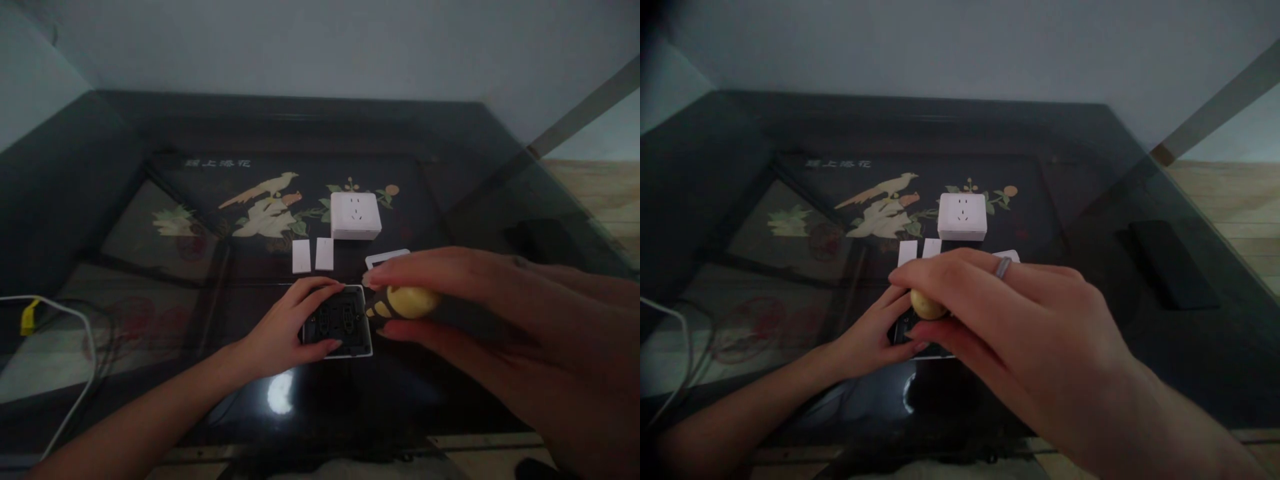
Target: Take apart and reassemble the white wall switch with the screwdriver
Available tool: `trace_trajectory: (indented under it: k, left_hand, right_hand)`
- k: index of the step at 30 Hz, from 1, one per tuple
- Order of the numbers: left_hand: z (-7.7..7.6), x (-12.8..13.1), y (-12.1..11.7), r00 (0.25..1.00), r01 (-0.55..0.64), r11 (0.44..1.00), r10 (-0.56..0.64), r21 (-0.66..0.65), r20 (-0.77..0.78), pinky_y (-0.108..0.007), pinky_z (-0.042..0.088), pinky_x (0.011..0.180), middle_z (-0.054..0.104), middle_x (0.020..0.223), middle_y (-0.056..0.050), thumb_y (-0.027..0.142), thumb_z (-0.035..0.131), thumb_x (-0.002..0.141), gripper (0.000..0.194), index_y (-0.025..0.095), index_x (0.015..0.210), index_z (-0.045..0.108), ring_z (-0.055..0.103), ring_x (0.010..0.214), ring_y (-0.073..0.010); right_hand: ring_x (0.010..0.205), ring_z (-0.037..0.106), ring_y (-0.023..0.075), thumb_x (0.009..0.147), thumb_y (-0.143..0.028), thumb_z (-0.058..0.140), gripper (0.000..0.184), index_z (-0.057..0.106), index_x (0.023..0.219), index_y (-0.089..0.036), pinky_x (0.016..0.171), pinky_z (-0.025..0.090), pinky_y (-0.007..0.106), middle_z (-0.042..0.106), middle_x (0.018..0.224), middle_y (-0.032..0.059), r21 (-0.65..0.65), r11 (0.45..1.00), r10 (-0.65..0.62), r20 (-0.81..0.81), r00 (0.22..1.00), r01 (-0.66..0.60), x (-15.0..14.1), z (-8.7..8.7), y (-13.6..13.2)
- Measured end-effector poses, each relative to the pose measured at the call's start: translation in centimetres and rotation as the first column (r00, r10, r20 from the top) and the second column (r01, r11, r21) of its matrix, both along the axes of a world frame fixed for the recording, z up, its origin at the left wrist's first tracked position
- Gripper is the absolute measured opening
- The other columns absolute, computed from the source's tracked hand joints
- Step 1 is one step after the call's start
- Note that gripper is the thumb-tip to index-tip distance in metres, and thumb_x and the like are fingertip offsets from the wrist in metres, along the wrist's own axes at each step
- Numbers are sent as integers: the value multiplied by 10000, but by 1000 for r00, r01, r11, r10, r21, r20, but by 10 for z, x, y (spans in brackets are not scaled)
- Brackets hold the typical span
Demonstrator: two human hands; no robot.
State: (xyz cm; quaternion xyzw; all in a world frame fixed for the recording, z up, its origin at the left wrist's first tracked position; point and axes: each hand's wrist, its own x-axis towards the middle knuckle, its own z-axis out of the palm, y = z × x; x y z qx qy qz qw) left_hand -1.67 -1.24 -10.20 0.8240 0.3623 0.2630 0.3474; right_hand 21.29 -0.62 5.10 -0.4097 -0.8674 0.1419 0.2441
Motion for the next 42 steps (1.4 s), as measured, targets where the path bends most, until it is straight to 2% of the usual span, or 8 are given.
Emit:
trace_trajectory:
  k: [5,9,14,18,25,30,37,42]
  left_hand:
    - [0,-1,0,1000,0,1000,1,-11,13,-512,419,1104,455,1411,-125,360,684,841,680,261,1439,378,473,1300,-312]
    - [-1,-1,0,1000,5,999,-5,-35,-6,-535,411,1104,420,1441,-134,365,688,836,720,275,1462,343,447,1329,-328]
    - [0,0,0,1000,1,999,-1,-45,-6,-550,403,1107,415,1448,-135,356,693,833,734,276,1469,336,438,1336,-338]
    - [0,0,1,1000,10,999,-11,-31,-9,-549,397,1113,414,1436,-141,364,685,841,718,272,1463,338,435,1338,-331]
    - [-1,-2,0,1000,2,1000,-3,-24,-21,-535,393,1124,407,1460,-130,356,697,832,741,278,1472,331,430,1345,-332]
    - [2,-1,1,1000,15,1000,-15,-17,-18,-549,404,1108,418,1443,-136,355,674,851,705,278,1464,335,435,1339,-337]
    - [3,-1,1,1000,11,999,-11,-47,-16,-531,408,1106,431,1428,-133,334,680,835,712,281,1463,347,454,1322,-330]
    - [0,-2,0,1000,5,1000,-5,-27,-19,-518,402,1117,424,1446,-123,361,698,834,745,289,1476,326,448,1328,-322]
  right_hand:
    - [935,744,142,964,-215,506,288,656,1148,-379,758,607,217,751,1128,-90,-87,970,225,-54,973,-229,13,2,8]
    - [1019,710,182,964,-280,529,243,646,1175,-260,858,592,263,708,1212,7,90,993,74,8,997,-74,9,-6,6]
    - [752,699,153,857,-300,706,158,720,999,-230,697,580,230,732,895,-1,302,949,-78,-66,995,94,-3,-8,-1]
    - [774,724,120,887,-135,619,300,681,1156,-251,743,590,170,761,1010,-43,233,972,-23,-80,997,41,0,-2,0]
    - [878,734,162,977,-284,500,272,700,1154,-233,780,607,241,741,1142,10,196,978,71,-4,997,-69,6,-4,5]
    - [663,663,131,842,-274,720,112,754,941,-235,586,546,237,712,801,-7,330,938,-76,-96,992,104,-2,-9,5]
    - [826,744,159,934,-164,520,363,652,1235,-318,757,621,250,758,1077,-38,64,998,27,-24,999,-25,12,-1,6]
    - [904,724,167,952,-347,554,288,676,1210,-309,767,604,236,709,1199,-2,144,989,41,-67,997,-31,9,-7,7]
